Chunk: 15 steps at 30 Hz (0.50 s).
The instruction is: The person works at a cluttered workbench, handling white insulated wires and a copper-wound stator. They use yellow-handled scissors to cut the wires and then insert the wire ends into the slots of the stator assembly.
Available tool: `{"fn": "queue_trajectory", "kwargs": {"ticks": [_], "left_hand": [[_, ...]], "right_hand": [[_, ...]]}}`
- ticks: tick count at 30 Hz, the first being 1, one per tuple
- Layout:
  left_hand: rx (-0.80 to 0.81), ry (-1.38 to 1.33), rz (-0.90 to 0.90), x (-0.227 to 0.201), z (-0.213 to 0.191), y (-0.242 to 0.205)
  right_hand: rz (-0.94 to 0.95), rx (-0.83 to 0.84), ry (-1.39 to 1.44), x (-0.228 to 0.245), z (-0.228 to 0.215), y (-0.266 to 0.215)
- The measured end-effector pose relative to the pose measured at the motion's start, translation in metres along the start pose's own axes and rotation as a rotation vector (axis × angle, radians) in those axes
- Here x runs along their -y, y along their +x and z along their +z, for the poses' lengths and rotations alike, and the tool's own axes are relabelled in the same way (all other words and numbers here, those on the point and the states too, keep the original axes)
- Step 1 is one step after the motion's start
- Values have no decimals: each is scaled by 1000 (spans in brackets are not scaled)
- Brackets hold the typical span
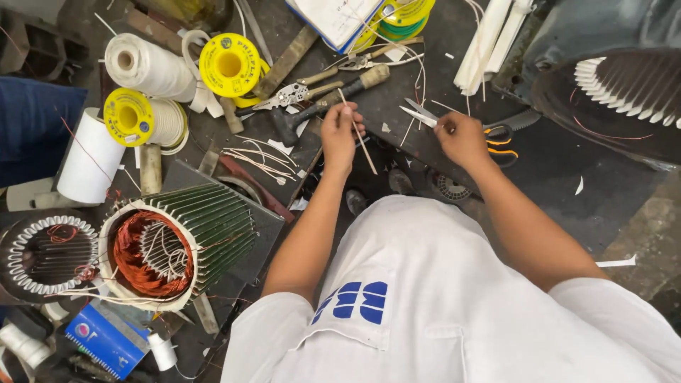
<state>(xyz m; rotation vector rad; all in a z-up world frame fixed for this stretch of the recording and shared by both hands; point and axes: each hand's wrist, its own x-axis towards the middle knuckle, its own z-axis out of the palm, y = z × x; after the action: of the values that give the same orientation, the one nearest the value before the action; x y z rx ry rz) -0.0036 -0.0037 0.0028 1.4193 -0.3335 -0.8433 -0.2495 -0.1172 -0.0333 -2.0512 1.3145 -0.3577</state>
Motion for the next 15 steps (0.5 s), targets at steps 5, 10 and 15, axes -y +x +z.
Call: {"fn": "queue_trajectory", "kwargs": {"ticks": [5,10,15], "left_hand": [[168,107,-42,1,4,-27],[230,149,-74,13,-2,-42],[250,148,-113,-1,-12,-51]], "right_hand": [[33,-29,-4,7,2,49],[22,45,-54,33,14,81],[15,-63,-145,34,16,91]]}}
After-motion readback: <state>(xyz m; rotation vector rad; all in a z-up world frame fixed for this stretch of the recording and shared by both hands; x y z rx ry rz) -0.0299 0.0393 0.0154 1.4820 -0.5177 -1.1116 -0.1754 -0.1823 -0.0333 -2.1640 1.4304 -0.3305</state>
